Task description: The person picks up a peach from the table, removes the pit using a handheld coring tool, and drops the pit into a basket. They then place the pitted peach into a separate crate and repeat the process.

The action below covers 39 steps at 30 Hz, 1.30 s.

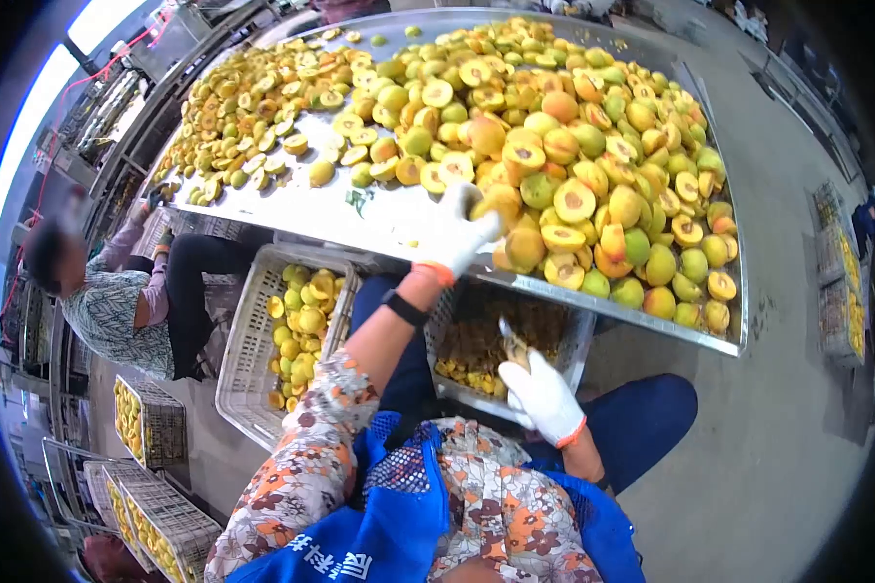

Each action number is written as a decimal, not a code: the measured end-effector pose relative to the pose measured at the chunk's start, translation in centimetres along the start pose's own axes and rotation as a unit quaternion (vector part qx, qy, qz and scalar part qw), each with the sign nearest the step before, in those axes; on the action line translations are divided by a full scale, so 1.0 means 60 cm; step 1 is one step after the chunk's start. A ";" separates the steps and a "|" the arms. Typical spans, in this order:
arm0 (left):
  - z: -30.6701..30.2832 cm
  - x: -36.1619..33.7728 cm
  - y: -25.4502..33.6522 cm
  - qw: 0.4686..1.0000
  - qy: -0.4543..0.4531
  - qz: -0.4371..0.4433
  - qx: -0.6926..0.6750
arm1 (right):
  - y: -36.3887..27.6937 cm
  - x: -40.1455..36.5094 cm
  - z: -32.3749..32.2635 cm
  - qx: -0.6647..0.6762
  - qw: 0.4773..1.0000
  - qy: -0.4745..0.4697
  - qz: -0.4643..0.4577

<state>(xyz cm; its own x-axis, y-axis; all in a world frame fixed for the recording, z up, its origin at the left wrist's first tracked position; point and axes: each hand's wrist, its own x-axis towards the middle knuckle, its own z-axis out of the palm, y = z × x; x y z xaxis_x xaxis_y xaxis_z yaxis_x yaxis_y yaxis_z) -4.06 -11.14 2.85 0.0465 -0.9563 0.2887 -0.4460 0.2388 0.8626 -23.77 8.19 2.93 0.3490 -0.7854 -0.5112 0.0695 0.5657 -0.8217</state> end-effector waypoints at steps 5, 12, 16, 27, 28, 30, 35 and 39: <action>-0.054 -0.098 0.060 0.959 -0.068 -0.097 -0.257 | -0.041 0.001 0.031 -0.211 0.945 0.107 -0.224; -0.052 -0.157 0.060 0.864 -0.082 -0.202 -0.453 | -0.058 0.024 0.073 -0.295 0.911 0.144 -0.249; -0.060 -0.160 0.079 0.909 -0.095 -0.138 -0.382 | -0.053 0.028 0.079 -0.327 0.894 0.152 -0.265; -0.061 -0.186 0.027 0.974 -0.049 -0.079 -0.207 | -0.036 0.032 0.096 -0.342 0.891 0.170 -0.246; -0.059 -0.188 0.022 0.991 -0.043 -0.030 -0.121 | -0.035 0.032 0.096 -0.334 0.896 0.166 -0.241; -0.059 -0.180 0.052 0.989 -0.039 -0.048 -0.134 | -0.039 0.030 0.095 -0.338 0.897 0.164 -0.232; -0.061 -0.184 0.067 0.970 -0.061 -0.119 -0.204 | -0.033 0.021 0.095 -0.325 0.919 0.136 -0.176; -0.059 -0.189 0.098 0.987 -0.053 -0.096 -0.121 | -0.015 0.034 0.088 -0.299 0.914 0.130 -0.244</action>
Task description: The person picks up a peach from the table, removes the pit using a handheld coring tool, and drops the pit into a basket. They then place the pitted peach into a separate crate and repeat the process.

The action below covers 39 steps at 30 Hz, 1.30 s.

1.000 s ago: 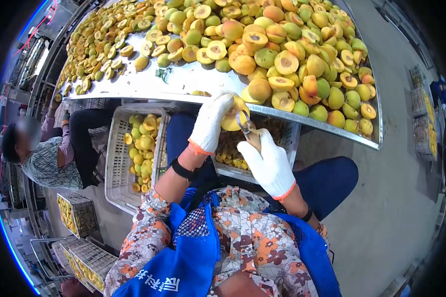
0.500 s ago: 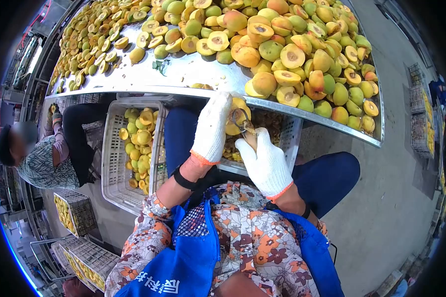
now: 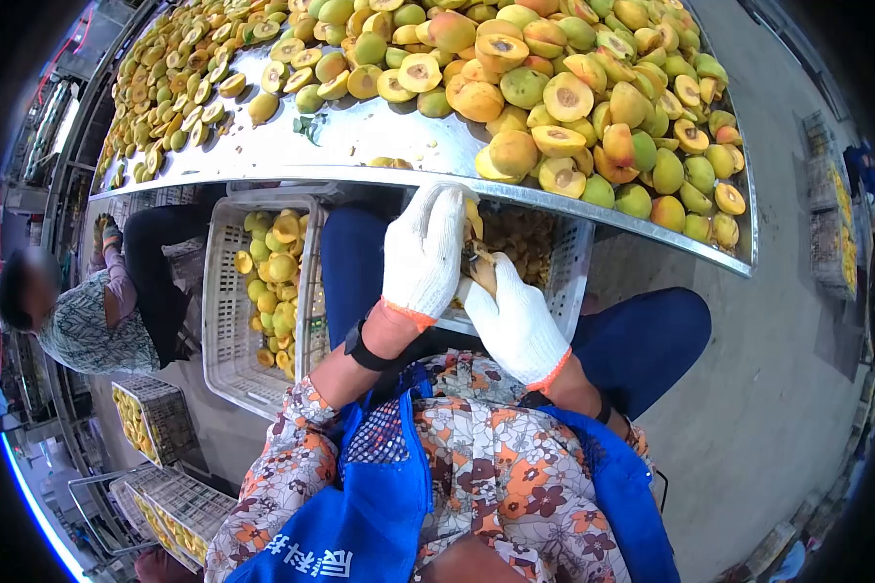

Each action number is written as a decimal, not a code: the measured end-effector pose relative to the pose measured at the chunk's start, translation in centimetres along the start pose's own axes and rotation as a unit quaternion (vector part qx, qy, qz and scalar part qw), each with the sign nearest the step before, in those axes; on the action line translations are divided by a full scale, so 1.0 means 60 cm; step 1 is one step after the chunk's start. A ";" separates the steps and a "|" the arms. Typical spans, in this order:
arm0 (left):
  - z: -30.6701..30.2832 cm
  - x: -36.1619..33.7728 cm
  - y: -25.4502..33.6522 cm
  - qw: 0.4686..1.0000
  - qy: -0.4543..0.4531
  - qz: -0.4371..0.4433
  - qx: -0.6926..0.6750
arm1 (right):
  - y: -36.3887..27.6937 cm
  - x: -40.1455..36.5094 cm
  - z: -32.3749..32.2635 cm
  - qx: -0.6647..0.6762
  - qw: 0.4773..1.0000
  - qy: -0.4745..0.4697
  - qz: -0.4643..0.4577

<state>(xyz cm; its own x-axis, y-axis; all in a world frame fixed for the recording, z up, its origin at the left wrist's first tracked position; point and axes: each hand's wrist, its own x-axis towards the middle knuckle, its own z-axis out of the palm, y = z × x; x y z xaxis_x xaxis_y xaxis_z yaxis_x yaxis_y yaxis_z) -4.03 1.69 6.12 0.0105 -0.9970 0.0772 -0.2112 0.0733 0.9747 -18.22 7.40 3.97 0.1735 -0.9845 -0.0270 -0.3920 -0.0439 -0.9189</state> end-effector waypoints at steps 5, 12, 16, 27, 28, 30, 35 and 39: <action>0.001 0.007 -0.013 0.999 -0.027 0.000 -0.036 | 0.010 -0.007 -0.010 0.018 0.995 -0.019 -0.099; -0.008 0.019 -0.007 0.996 -0.088 0.008 -0.021 | -0.036 -0.004 -0.038 0.468 0.828 -0.151 0.270; -0.007 0.011 -0.020 0.994 -0.092 0.042 -0.038 | -0.029 -0.007 -0.036 0.507 0.793 -0.189 0.279; -0.028 0.024 -0.072 0.976 -0.148 -0.023 -0.156 | 0.018 0.011 -0.019 0.629 0.652 -0.328 0.267; -0.028 0.020 -0.069 0.971 -0.143 -0.010 -0.192 | 0.013 0.012 -0.018 0.623 0.656 -0.335 0.265; -0.037 0.014 -0.059 0.964 -0.135 -0.018 -0.229 | 0.003 0.014 -0.015 0.616 0.658 -0.343 0.265; -0.035 0.002 -0.049 0.923 -0.036 -0.041 -0.381 | -0.023 0.027 -0.005 0.588 0.692 -0.341 0.242; -0.073 0.013 -0.043 0.956 -0.138 -0.010 -0.260 | -0.033 0.028 0.000 0.567 0.714 -0.339 0.232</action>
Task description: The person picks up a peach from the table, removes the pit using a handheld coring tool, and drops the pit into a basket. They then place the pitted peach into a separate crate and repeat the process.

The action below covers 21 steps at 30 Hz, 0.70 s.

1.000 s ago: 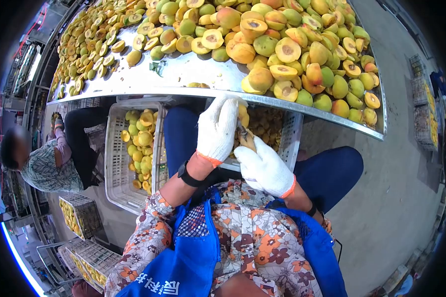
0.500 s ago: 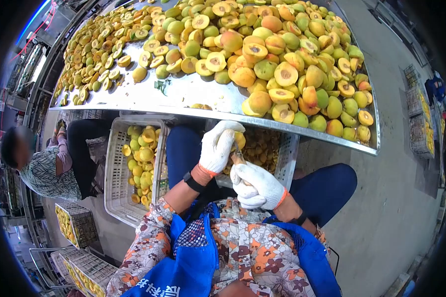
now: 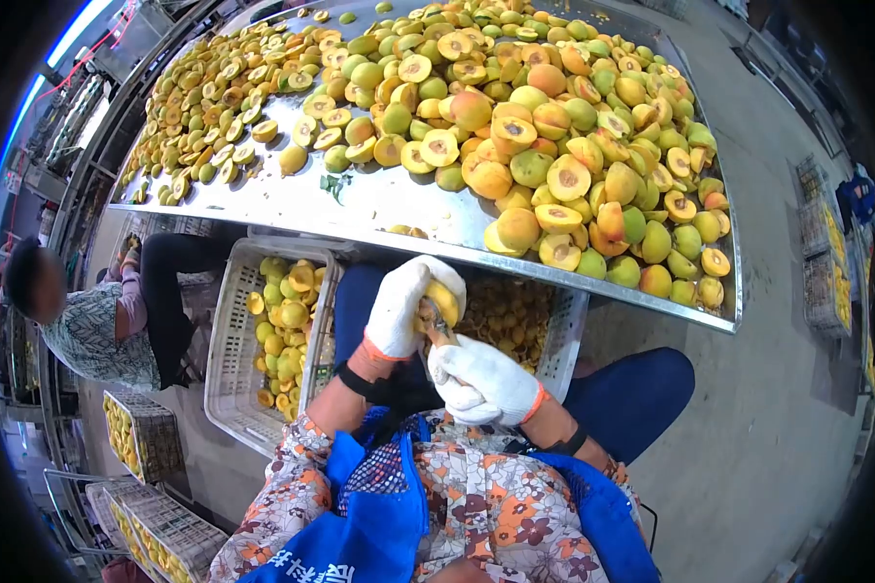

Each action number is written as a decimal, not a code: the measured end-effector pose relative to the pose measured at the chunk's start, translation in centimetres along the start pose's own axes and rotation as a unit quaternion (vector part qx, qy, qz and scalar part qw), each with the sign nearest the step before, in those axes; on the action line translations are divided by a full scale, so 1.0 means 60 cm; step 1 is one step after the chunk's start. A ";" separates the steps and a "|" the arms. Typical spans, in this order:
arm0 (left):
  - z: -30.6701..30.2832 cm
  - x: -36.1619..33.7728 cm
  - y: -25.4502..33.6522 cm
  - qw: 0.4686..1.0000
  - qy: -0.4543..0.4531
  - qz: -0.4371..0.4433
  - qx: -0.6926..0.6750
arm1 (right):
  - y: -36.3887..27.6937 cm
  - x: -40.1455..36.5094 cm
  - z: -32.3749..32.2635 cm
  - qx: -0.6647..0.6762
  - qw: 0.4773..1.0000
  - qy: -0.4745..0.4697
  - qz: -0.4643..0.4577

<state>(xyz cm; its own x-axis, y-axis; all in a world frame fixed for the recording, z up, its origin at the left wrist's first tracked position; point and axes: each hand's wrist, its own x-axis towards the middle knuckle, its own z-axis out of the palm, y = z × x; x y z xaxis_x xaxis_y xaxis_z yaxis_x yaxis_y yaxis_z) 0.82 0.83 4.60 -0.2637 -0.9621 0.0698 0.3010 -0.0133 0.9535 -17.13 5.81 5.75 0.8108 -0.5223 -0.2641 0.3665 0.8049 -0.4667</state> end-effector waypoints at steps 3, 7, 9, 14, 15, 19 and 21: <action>-0.015 0.012 0.030 0.988 -0.100 -0.025 0.119 | 0.010 -0.007 -0.010 -0.015 1.000 -0.003 0.027; 0.013 0.012 0.016 0.993 -0.101 0.005 0.054 | 0.007 -0.024 -0.015 0.008 0.999 0.006 0.032; 0.045 0.010 -0.012 0.994 -0.013 -0.050 -0.094 | 0.008 -0.030 -0.009 -0.051 0.998 0.001 0.037; 0.081 0.031 -0.030 0.949 0.129 -0.119 -0.261 | 0.003 -0.071 -0.026 -0.109 0.989 0.046 -0.092; 0.079 0.032 -0.026 0.954 0.138 -0.105 -0.244 | 0.002 -0.078 -0.039 -0.072 0.995 0.048 -0.053; 0.044 0.029 0.009 0.969 0.196 -0.057 -0.138 | 0.011 -0.092 -0.071 -0.119 0.985 0.111 -0.053; 0.010 0.015 0.034 0.961 0.276 -0.021 -0.024 | 0.014 -0.099 -0.082 -0.138 0.983 0.117 -0.028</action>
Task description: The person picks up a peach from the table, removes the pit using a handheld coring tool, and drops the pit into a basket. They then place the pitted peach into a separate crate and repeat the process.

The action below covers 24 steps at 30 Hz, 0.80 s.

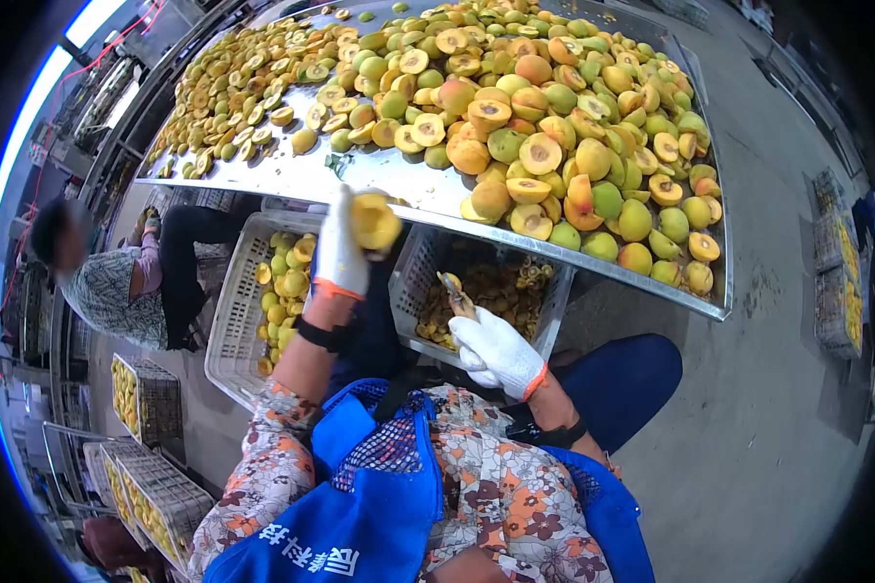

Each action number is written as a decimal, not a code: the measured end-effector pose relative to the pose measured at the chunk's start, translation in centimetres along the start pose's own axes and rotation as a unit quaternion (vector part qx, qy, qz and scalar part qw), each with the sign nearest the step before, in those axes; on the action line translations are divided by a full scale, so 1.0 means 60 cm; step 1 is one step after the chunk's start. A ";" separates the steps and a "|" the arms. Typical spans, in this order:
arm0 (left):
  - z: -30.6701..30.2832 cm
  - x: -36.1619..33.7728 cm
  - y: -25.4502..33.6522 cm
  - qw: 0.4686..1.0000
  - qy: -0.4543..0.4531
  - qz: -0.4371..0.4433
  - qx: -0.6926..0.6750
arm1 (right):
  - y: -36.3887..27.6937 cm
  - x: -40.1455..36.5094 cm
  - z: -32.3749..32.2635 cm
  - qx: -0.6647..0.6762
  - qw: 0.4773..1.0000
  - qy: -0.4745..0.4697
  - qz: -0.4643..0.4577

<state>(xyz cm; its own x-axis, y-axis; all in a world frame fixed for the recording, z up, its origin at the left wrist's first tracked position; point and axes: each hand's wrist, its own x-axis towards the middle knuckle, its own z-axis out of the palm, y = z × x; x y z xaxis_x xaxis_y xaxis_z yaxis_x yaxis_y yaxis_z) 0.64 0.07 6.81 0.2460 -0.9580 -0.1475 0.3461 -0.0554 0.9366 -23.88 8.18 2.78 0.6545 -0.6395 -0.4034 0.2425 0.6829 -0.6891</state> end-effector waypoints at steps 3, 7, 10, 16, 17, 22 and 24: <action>-0.154 0.047 0.005 0.906 0.120 0.283 0.290 | 0.010 -0.008 -0.023 -0.020 0.999 0.013 0.024; -0.224 0.023 0.084 0.458 0.208 0.166 0.848 | 0.040 -0.002 -0.070 -0.171 0.983 0.052 -0.032; -0.201 0.078 0.062 0.681 0.173 0.259 0.663 | 0.036 -0.005 -0.083 -0.232 0.969 0.088 0.006; 0.034 0.161 -0.044 0.814 -0.084 0.218 0.533 | 0.046 0.015 -0.095 -0.354 0.930 0.095 -0.033; 0.074 0.164 -0.050 0.815 -0.100 0.184 0.540 | 0.048 0.020 -0.097 -0.353 0.930 0.097 -0.038; 0.167 0.198 -0.085 0.764 -0.111 0.172 0.612 | 0.040 -0.002 -0.082 -0.320 0.940 0.116 -0.041; 0.179 0.204 -0.085 0.745 -0.082 0.159 0.643 | 0.045 -0.003 -0.076 -0.314 0.942 0.121 -0.022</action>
<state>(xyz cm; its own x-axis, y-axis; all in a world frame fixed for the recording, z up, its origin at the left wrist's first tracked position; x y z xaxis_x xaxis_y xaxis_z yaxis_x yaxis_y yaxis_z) -7.86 -14.37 3.64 -0.0197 -0.9959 0.0886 -0.8855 0.0586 0.4610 -26.62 8.54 -1.73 0.4538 -0.7750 -0.4397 -0.2553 0.3597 -0.8975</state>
